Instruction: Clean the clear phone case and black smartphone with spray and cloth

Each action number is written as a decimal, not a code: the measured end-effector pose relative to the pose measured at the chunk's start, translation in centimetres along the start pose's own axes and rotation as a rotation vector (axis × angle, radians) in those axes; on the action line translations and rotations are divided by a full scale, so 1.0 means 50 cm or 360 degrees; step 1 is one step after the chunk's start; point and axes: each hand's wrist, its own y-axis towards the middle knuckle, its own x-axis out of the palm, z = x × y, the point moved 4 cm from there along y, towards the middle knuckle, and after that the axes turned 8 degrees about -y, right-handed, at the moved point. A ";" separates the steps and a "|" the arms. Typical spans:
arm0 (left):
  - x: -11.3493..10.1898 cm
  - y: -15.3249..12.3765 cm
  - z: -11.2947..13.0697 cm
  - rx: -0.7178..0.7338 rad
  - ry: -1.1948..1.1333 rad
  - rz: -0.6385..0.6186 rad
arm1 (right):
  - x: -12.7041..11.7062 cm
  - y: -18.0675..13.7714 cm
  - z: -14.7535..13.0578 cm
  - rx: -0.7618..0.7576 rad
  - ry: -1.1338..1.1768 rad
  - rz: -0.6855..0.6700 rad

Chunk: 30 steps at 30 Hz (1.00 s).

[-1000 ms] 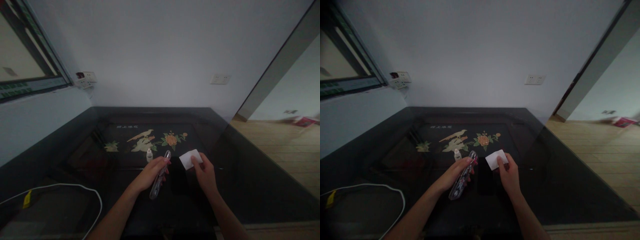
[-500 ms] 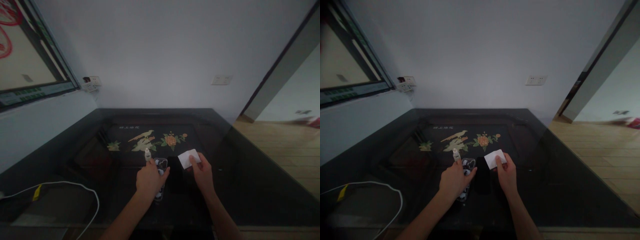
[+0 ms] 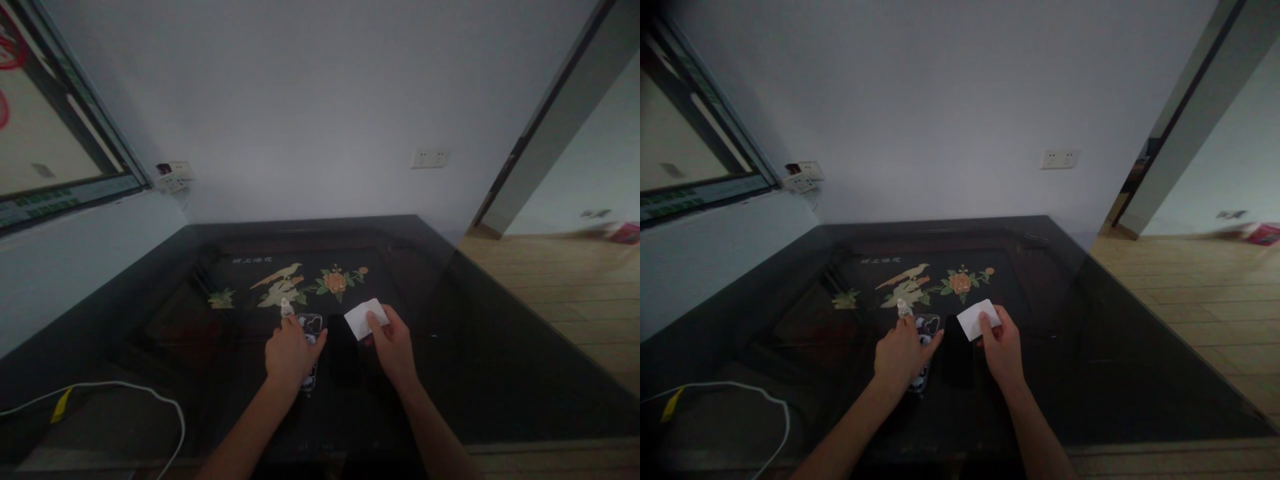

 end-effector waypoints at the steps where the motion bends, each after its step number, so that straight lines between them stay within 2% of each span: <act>1: 0.000 0.002 0.000 0.0000 0.0004 0.0002 | 0.001 0.000 0.003 0.0006 0.0004 -0.0006; 21: 0.012 0.000 -0.009 -0.0027 -0.0026 0.0113 | 0.002 0.007 0.013 0.0025 0.0023 -0.0001; 25: -0.006 -0.008 -0.012 -0.0005 -0.0062 0.0116 | -0.002 0.006 0.008 0.0026 -0.0010 0.0019; 30: -0.057 -0.037 -0.006 0.0029 -0.0149 0.0192 | -0.013 0.009 0.008 0.0028 -0.0011 0.0135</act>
